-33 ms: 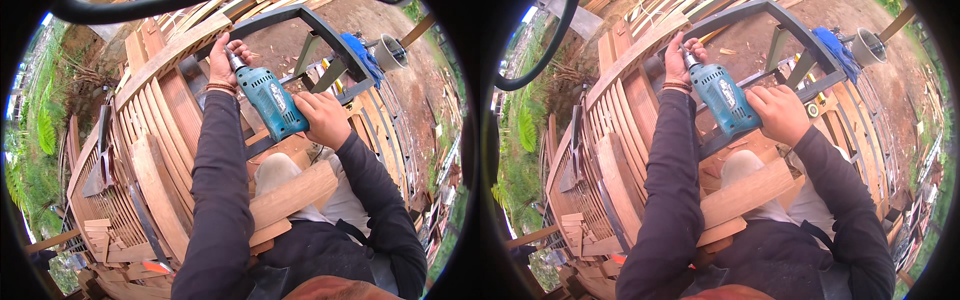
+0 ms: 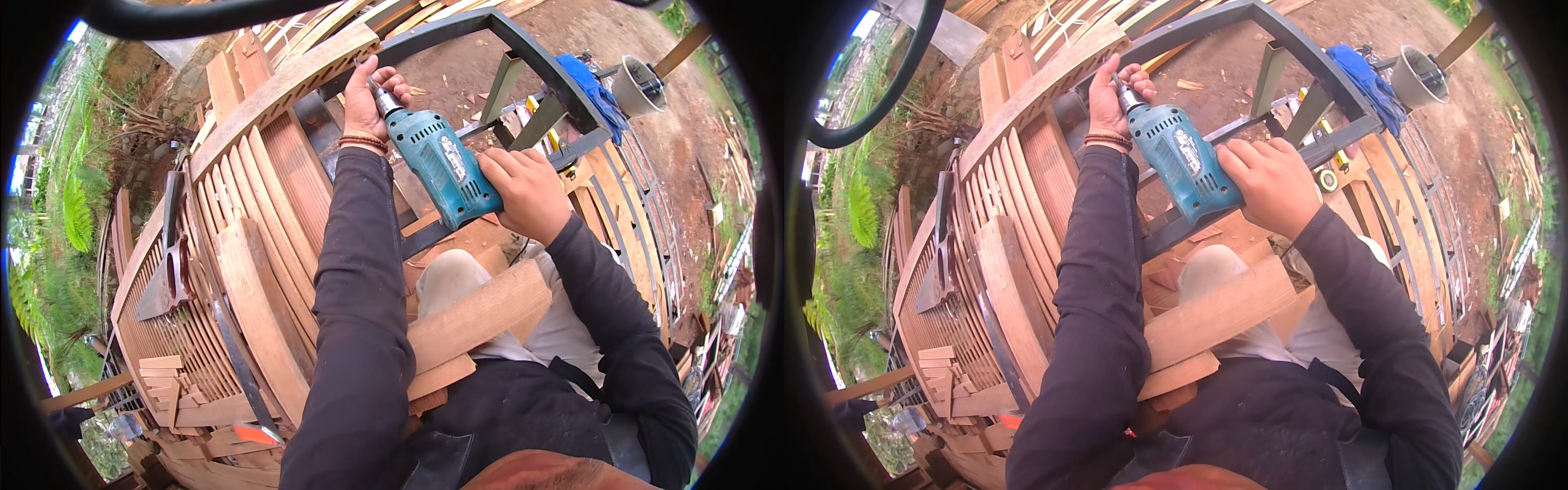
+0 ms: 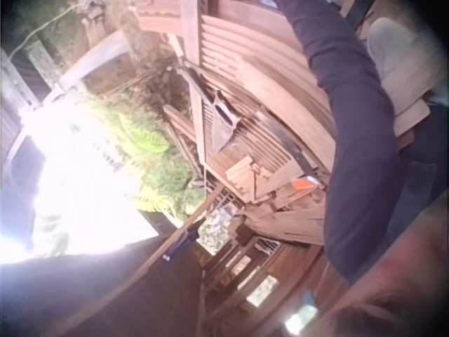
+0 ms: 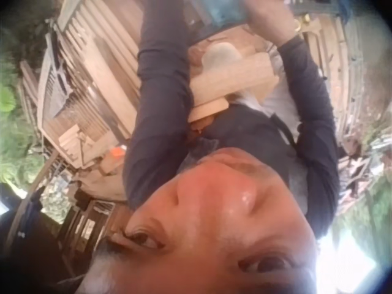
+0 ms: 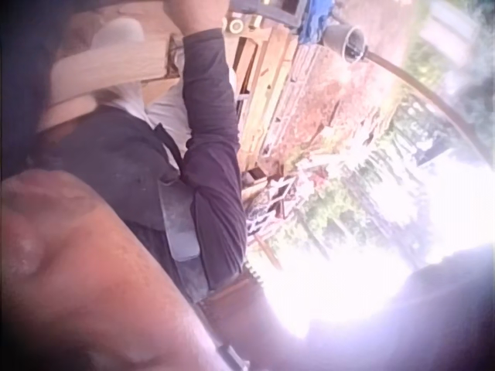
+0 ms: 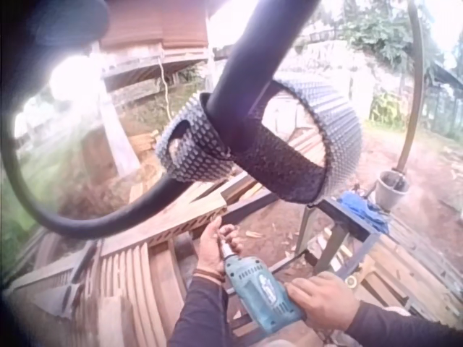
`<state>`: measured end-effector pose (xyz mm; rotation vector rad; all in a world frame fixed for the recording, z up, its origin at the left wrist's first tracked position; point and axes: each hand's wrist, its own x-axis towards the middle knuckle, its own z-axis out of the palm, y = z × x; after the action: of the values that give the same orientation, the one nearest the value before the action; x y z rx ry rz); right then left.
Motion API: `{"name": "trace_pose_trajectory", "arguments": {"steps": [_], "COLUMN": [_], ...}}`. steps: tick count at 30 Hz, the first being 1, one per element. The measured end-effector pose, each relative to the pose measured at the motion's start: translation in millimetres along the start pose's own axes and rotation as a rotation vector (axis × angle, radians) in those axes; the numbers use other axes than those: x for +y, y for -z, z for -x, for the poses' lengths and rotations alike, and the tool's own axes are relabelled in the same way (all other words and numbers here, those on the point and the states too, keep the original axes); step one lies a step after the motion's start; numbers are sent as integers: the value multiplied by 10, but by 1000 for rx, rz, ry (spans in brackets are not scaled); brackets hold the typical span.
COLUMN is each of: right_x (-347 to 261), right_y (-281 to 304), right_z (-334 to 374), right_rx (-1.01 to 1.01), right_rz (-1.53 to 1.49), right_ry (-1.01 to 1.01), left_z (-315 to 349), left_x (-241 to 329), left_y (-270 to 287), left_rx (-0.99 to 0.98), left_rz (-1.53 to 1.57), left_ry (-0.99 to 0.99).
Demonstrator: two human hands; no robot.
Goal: The person uses a corded drill to fasten wooden slats to a metal frame. They then use a hand saw to cut a wooden piece and fit it into the frame, adjusting the slats by hand to complete the assembly.
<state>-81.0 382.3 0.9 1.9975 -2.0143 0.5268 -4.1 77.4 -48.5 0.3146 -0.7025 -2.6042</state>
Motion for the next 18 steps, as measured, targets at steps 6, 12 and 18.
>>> {"name": "trace_pose_trajectory", "arguments": {"steps": [6,12,18], "right_x": [-7,-55,74], "right_y": [-4,-87,-53], "right_z": [-11,73,50], "right_rx": [81,79,52], "right_rz": [32,15,17], "right_ry": [-5,-7,-23], "left_z": [235,687,550], "left_x": [-240,-432,-531], "left_y": [-61,-399,-348], "left_rx": [180,254,347], "left_rz": [94,-70,-158], "left_ry": [21,69,79]}}
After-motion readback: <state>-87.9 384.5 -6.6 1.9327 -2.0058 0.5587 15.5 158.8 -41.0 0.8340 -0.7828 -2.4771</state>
